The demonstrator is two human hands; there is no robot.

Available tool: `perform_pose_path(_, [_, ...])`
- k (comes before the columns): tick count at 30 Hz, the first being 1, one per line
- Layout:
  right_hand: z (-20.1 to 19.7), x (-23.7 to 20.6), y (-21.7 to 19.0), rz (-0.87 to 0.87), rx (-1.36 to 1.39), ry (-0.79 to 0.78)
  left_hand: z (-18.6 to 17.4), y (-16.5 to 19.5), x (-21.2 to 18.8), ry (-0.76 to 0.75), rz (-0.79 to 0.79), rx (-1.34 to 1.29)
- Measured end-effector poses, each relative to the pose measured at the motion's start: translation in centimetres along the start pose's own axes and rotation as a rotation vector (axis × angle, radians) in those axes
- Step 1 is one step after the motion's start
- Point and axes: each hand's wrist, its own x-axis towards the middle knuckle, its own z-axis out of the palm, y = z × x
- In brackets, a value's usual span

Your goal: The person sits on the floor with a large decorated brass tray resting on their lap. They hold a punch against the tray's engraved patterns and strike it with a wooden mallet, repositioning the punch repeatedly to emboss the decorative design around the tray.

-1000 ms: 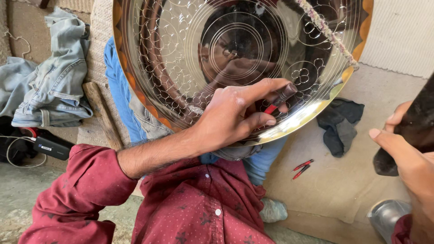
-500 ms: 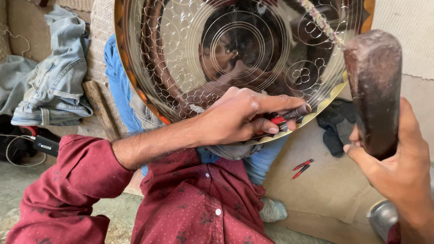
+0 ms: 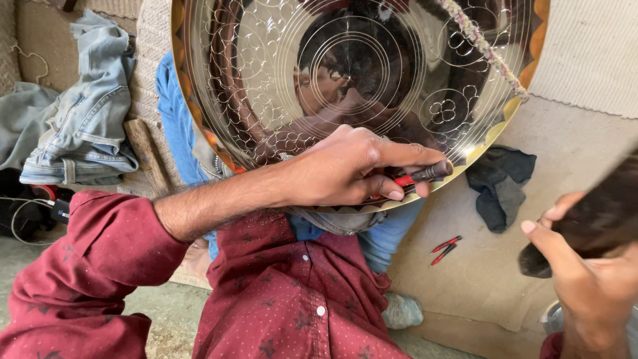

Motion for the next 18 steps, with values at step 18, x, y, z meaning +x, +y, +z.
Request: perform_pose_path(18, [4.8,-4.3,0.6,-0.188,-0.242,0.128,-1.6,0.0,1.9,-0.480,0.016,-0.270])
